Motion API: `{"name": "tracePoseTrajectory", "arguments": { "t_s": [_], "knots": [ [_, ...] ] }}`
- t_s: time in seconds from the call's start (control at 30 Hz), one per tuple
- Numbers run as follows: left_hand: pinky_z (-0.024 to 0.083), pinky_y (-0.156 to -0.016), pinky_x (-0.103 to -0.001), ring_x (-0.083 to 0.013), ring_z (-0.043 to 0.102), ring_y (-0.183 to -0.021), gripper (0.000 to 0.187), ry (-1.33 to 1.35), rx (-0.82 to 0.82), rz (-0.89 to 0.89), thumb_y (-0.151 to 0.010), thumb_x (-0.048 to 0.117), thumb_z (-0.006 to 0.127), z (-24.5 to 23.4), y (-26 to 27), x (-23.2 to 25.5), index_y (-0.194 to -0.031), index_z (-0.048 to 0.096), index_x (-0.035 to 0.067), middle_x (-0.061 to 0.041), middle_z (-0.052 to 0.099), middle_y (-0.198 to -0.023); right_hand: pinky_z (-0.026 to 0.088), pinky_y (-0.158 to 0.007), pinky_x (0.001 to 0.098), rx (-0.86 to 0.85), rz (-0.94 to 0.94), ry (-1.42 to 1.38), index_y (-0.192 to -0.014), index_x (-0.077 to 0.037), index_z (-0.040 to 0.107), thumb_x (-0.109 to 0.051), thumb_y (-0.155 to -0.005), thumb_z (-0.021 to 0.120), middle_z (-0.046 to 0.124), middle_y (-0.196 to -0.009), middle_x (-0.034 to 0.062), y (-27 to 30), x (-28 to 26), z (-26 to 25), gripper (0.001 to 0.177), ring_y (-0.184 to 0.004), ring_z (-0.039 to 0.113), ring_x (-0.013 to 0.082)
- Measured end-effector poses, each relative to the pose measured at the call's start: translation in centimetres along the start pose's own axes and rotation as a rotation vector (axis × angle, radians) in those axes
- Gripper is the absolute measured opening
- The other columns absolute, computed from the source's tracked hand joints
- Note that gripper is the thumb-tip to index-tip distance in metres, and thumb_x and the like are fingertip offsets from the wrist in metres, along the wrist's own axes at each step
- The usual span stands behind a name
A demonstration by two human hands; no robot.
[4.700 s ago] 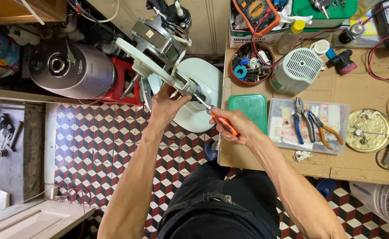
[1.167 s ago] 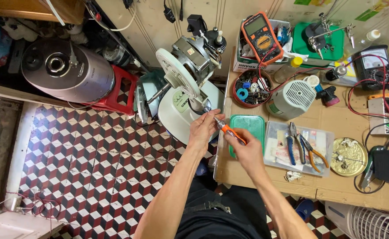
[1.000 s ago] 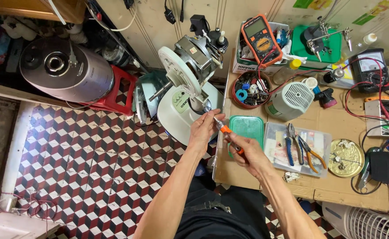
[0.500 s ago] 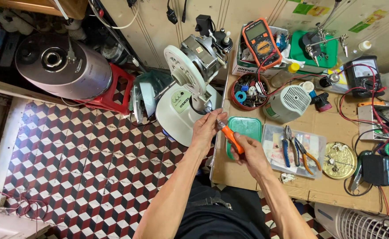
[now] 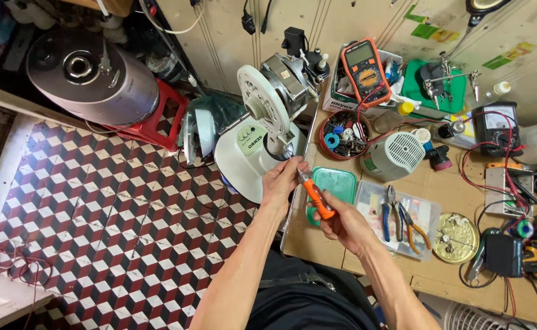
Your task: Repairing and adjusting the internal components and motor assembly of a stand fan.
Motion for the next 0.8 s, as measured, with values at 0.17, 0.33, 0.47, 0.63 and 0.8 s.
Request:
{"name": "tracePoseTrajectory", "arguments": {
  "t_s": [0.17, 0.33, 0.47, 0.63, 0.8],
  "knots": [
    [0.058, -0.09, -0.031, -0.016, 0.074, -0.099, 0.038, 0.005, -0.051, 0.036, -0.094, 0.03, 0.068, 1.7, 1.4, 0.9, -0.119, 0.069, 0.002, -0.008, 0.079, -0.106, 0.048, -0.056, 0.0269, -0.002, -0.2, 0.23, -0.099, 0.0, 0.066, -0.032, -0.094, 0.071, 0.063, -0.077, 0.0025, -1.7, 0.2, -0.9, 0.033, -0.062, 0.055, 0.0102],
    [0.061, -0.083, -0.035, -0.0209, 0.071, -0.084, 0.035, -0.062, 0.207, 0.019, -0.089, 0.021, 0.08, 0.0, -0.1, -1.3, -0.112, 0.066, -0.002, -0.011, 0.072, -0.097, 0.049, -0.063, 0.0262, 0.25, -0.729, 0.811, -0.102, 0.002, 0.06, -0.025, -0.088, 0.08, 0.059, -0.079, 0.0026, -0.9, -1.9, -1.2, 0.037, -0.07, 0.054, 0.0107],
    [0.062, -0.085, -0.034, -0.0192, 0.073, -0.086, 0.036, -0.017, 0.136, 0.081, -0.091, 0.021, 0.078, -0.4, -0.4, -1.6, -0.113, 0.068, -0.005, -0.012, 0.075, -0.099, 0.047, -0.057, 0.0285, 0.049, -0.297, 0.397, -0.112, -0.007, 0.06, -0.026, -0.086, 0.075, 0.062, -0.073, 0.0011, -1.1, -3.6, -0.7, 0.036, -0.063, 0.058, 0.0117],
    [0.061, -0.085, -0.03, -0.0174, 0.076, -0.091, 0.044, 0.044, -0.029, 0.056, -0.09, 0.03, 0.071, 0.8, 1.0, -0.4, -0.12, 0.068, -0.002, -0.01, 0.078, -0.105, 0.045, -0.062, 0.0288, -0.033, -0.201, 0.539, -0.102, 0.003, 0.07, -0.036, -0.097, 0.072, 0.06, -0.078, 0.0061, -3.7, -1.5, -2.6, 0.04, -0.067, 0.055, 0.0117],
    [0.061, -0.084, -0.033, -0.0198, 0.073, -0.089, 0.038, -0.062, 0.098, -0.025, -0.09, 0.025, 0.076, 0.5, 0.3, 0.0, -0.117, 0.065, 0.0, -0.012, 0.074, -0.103, 0.051, -0.066, 0.0287, 0.203, -0.541, 0.94, -0.107, 0.001, 0.061, -0.031, -0.082, 0.078, 0.069, -0.086, 0.0066, 0.1, -5.7, 1.0, 0.044, -0.072, 0.061, 0.0128]
  ]
}}
Point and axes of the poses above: each hand's wrist, its own y-axis away from the middle knuckle, its own z-axis out of the palm, x = y × z, the point moved 5 cm from there along -y, towards the middle knuckle
